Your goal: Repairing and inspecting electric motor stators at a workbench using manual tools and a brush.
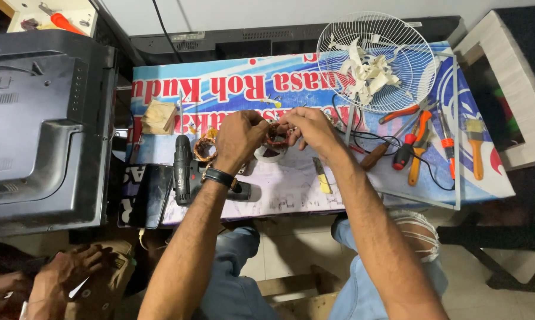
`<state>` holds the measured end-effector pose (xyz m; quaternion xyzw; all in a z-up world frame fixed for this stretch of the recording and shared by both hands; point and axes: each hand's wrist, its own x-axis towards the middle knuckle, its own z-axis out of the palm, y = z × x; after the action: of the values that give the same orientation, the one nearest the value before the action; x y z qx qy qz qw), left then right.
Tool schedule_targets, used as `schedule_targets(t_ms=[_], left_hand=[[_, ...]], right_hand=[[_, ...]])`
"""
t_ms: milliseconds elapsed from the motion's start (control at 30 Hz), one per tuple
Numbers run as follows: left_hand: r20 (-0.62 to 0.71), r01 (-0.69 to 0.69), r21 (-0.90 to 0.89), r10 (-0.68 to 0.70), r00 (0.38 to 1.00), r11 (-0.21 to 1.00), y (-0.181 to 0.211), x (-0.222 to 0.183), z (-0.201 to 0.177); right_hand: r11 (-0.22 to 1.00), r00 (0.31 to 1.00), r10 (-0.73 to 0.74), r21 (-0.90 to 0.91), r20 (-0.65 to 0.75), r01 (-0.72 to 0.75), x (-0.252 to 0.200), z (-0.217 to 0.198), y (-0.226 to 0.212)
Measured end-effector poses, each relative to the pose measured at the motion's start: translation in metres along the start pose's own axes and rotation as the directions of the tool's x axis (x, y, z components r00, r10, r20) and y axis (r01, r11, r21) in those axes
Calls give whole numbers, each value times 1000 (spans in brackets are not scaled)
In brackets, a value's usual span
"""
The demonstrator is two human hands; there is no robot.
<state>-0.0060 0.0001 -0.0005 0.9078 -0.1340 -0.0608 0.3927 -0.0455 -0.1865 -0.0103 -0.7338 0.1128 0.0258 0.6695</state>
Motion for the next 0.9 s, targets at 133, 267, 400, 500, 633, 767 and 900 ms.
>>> schedule_targets(t_ms=[133, 267, 400, 500, 633, 767, 900], left_hand=[[-25, 34, -46, -35, 999, 998, -15, 10, -2], [-52, 67, -116, -73, 996, 991, -9, 5, -12], [-61, 52, -197, -66, 996, 979, 6, -7, -24], [-97, -33, -445, -12, 995, 895, 22, -15, -32], [-103, -67, -574, 9, 995, 816, 38, -27, -42], [-116, -101, -667, 31, 993, 738, 45, -31, -43], [-140, -125, -743, 30, 990, 657, 45, -33, -44]], right_hand=[[983, 1000, -26, -182, 13, 28, 11, -5, 16], [906, 996, -83, -419, -23, 66, 34, -7, 53], [852, 997, -70, -522, -34, 43, 33, -4, 55], [859, 997, -79, -508, -13, 62, 5, 2, 20], [880, 992, -127, -461, 2, 113, 2, 3, 16], [859, 983, -184, -484, 14, 167, -5, 1, 9], [823, 981, -196, -544, 3, 166, -1, 2, 11]])
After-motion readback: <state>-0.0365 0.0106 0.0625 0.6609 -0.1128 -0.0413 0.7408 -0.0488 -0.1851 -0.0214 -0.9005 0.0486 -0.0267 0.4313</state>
